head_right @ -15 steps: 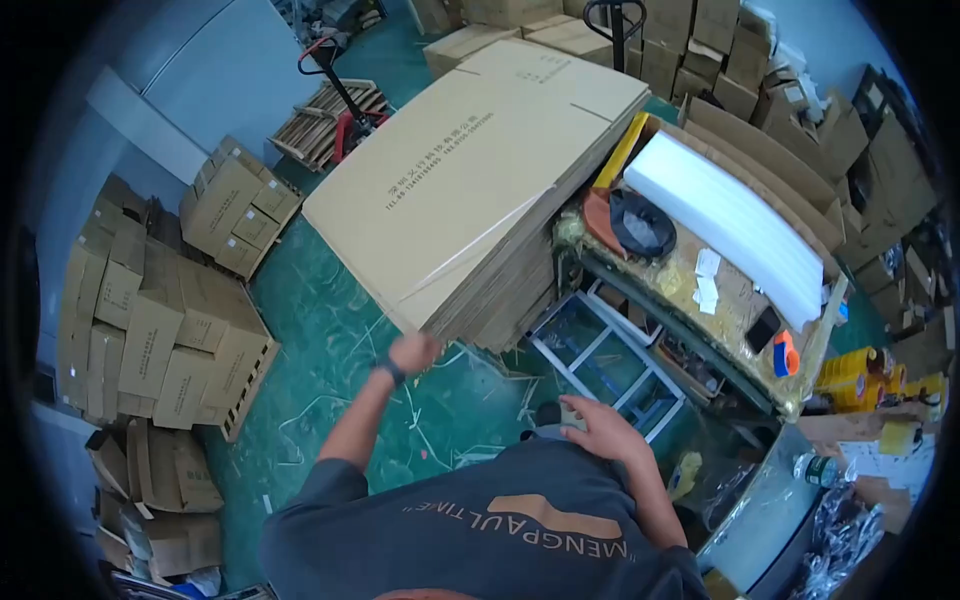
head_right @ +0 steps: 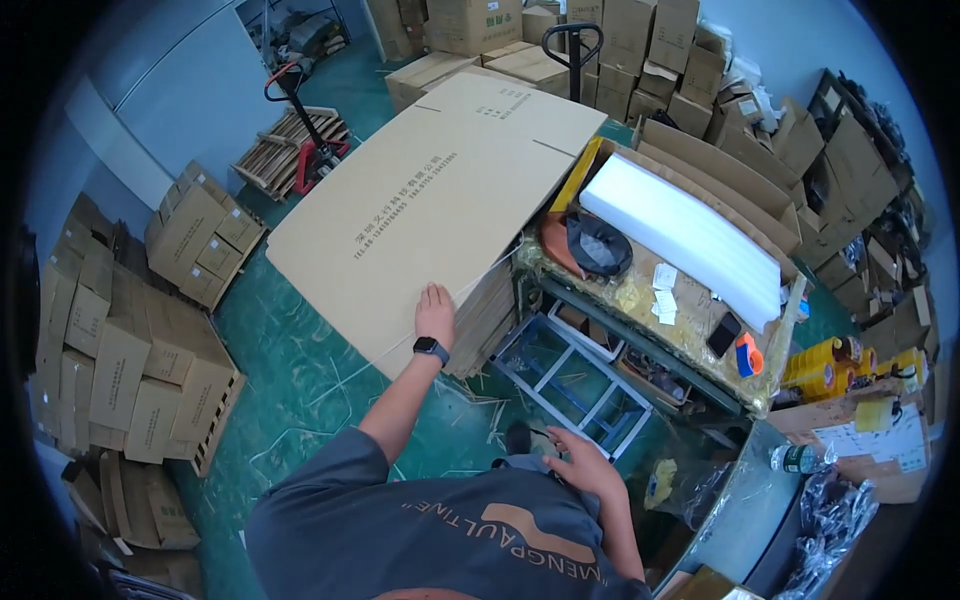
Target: Assemble a cardboard box and pack bicycle seats into individual plastic bags.
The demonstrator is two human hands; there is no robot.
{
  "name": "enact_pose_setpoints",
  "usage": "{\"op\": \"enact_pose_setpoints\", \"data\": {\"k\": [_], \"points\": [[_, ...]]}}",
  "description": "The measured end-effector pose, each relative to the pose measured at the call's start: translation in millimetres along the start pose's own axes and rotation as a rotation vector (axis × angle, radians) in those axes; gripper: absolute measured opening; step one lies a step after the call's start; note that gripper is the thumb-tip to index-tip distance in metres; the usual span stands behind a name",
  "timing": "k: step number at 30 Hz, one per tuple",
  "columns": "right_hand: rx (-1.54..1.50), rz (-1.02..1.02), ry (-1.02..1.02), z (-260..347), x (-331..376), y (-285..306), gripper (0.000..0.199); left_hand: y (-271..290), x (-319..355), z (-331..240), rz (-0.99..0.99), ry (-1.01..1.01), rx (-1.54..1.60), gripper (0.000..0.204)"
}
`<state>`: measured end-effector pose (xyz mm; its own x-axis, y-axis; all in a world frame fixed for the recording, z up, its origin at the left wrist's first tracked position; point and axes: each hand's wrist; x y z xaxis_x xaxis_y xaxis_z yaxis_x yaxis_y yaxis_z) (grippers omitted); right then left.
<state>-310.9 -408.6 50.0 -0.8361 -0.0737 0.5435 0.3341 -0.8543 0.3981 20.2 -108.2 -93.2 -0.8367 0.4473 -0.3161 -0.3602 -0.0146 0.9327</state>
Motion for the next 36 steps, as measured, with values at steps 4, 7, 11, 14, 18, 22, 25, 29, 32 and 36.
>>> {"op": "enact_pose_setpoints", "data": {"k": [4,7,11,14,18,22,25,29,32,36], "points": [[-0.053,0.012,0.003,-18,-5,9,0.074,121,44,-32,0.011,-0.033,0.351,0.081],[-0.839,0.070,-0.005,-20,-50,3,0.089,200,118,-47,-0.090,0.047,0.430,0.086],[-1.307,0.141,-0.119,23,-107,15,0.074,270,224,-96,-0.150,0.062,0.422,0.083],[-1.383,0.083,0.104,39,-105,-3,0.053,299,301,-149,-0.153,0.094,0.435,0.082],[-1.129,-0.099,0.206,10,-45,-32,0.049,289,385,-232,-0.210,0.218,0.396,0.084],[-0.465,-0.115,0.364,12,90,3,0.040,249,431,-312,-0.032,0.048,0.747,0.101],[-0.138,-0.331,0.680,-13,152,9,0.037,233,434,-360,-0.102,0.075,0.765,0.116],[0.066,-0.437,0.949,-34,214,59,0.030,246,391,-402,0.090,-0.211,1.017,0.111],[0.109,-0.285,0.933,-48,281,102,0.027,230,378,-427,0.229,-0.304,1.036,0.099],[0.098,-0.342,0.742,-108,359,161,0.036,254,380,-431,-0.001,0.200,1.723,0.076]]}}
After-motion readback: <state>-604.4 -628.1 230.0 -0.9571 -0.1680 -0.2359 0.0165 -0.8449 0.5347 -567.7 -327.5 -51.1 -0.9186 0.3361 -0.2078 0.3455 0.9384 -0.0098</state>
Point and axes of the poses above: each hand's wrist, its own x-axis away from the middle knuckle, its own y-axis out of the back of the hand, z = x × y, and after that the axes turned 14 degrees about -y, right-handed
